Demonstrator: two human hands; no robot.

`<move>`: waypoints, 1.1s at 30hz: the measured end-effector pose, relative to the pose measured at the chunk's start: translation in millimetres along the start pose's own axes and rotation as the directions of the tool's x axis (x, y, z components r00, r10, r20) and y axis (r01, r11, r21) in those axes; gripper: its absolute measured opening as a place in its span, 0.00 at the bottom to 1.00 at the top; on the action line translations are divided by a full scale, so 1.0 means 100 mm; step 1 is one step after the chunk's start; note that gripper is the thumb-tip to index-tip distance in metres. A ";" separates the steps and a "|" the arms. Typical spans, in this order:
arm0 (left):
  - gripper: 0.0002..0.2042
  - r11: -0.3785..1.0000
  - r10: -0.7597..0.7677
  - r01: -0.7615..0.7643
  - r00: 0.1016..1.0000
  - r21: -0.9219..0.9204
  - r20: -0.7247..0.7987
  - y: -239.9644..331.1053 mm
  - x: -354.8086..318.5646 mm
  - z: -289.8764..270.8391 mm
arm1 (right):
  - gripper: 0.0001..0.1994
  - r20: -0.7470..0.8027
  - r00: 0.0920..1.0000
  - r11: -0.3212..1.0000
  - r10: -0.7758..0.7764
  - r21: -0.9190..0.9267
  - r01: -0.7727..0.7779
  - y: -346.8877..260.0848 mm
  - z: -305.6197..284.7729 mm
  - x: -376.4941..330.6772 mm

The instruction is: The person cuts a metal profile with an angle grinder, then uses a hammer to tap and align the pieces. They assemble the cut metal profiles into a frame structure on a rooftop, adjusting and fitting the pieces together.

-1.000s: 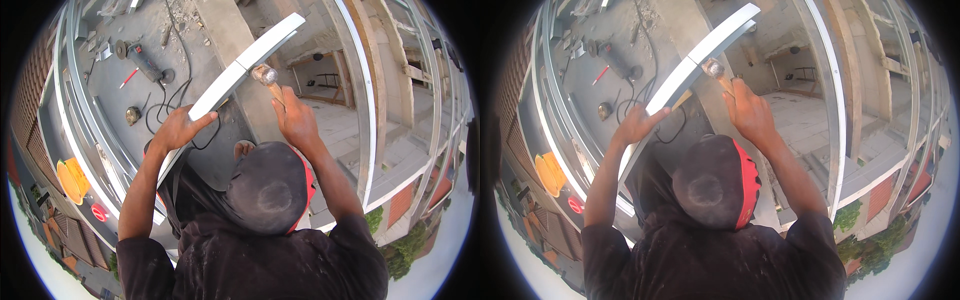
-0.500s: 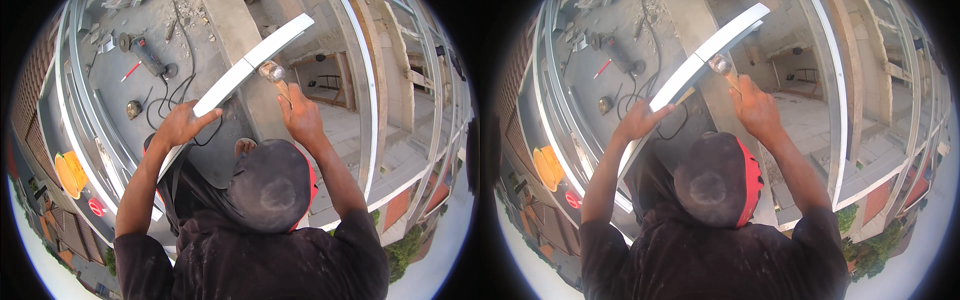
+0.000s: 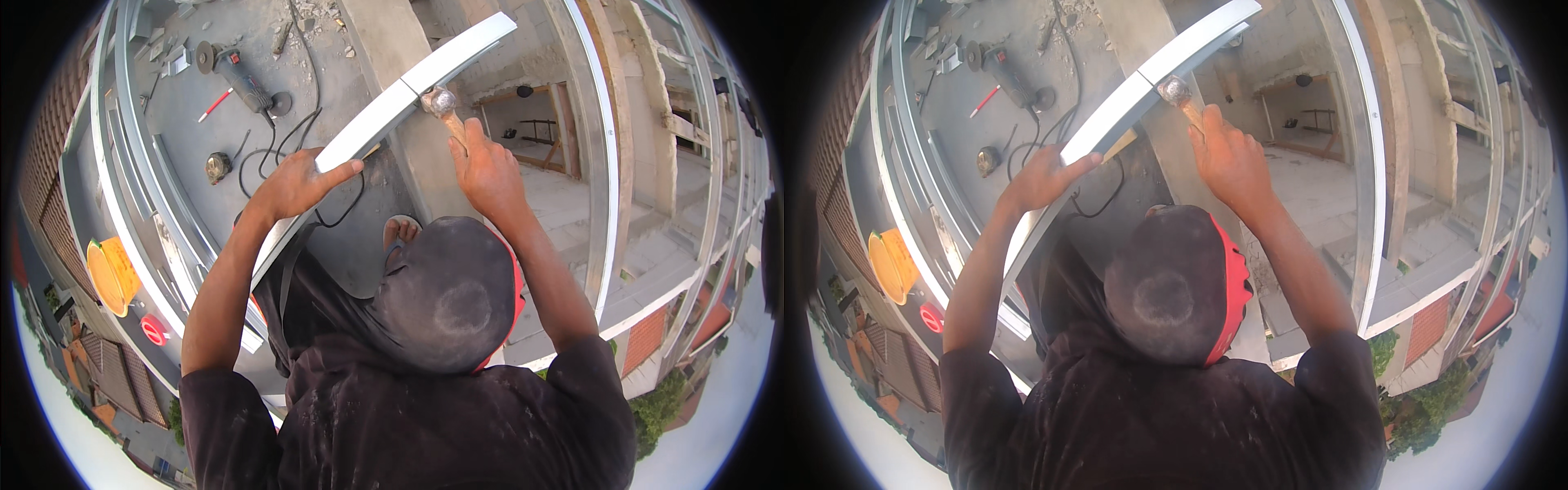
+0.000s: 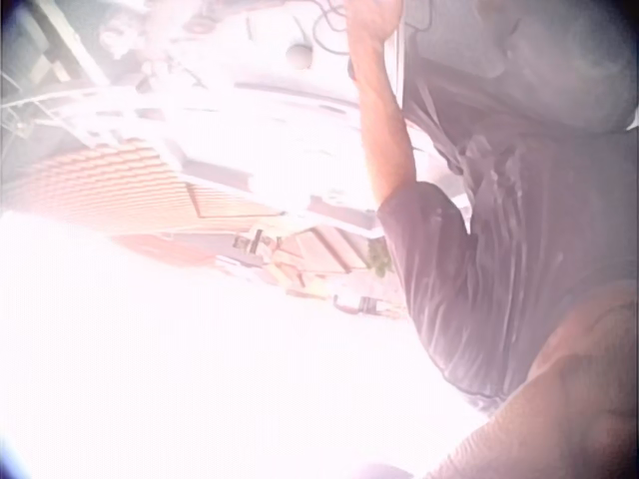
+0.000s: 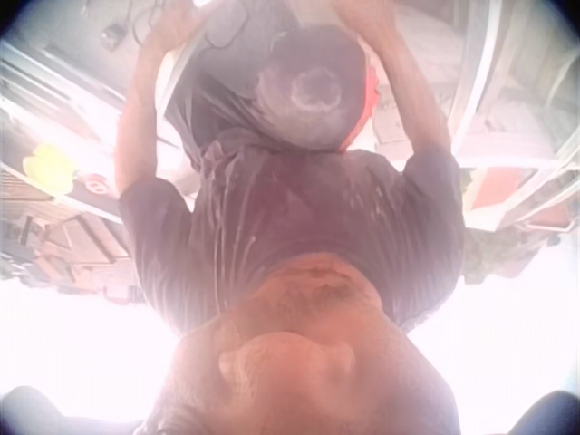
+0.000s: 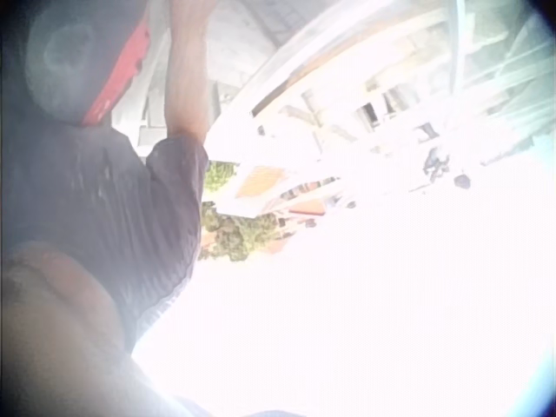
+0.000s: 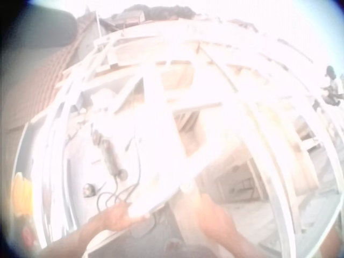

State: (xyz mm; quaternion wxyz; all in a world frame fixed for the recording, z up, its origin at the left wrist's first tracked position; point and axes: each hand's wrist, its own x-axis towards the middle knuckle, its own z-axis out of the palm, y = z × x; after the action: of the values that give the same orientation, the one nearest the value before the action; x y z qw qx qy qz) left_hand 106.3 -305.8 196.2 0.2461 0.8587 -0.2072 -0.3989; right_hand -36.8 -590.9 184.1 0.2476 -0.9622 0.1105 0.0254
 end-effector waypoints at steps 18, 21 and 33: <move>0.47 1.000 -0.005 0.006 0.999 -0.031 0.040 0.00 -0.02 -0.01 | 0.13 -0.007 1.000 0.999 0.010 -0.052 -0.010 0.04 -0.03 -0.11; 0.47 0.999 0.019 -0.018 1.000 -0.045 0.011 -0.06 0.02 0.03 | 0.13 -0.078 0.996 0.999 -0.033 0.019 0.035 0.01 0.04 -0.10; 0.48 0.999 0.034 -0.034 0.999 -0.027 -0.002 -0.10 0.02 0.07 | 0.14 -0.050 0.999 1.000 0.011 0.017 -0.010 0.03 0.01 -0.06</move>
State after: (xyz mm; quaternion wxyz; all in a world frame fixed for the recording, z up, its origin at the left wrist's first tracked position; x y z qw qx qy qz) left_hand 103.9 -300.3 185.3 0.2647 0.8520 -0.2161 -0.3966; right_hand -43.7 -591.4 182.9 0.2524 -0.9599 0.1220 0.0014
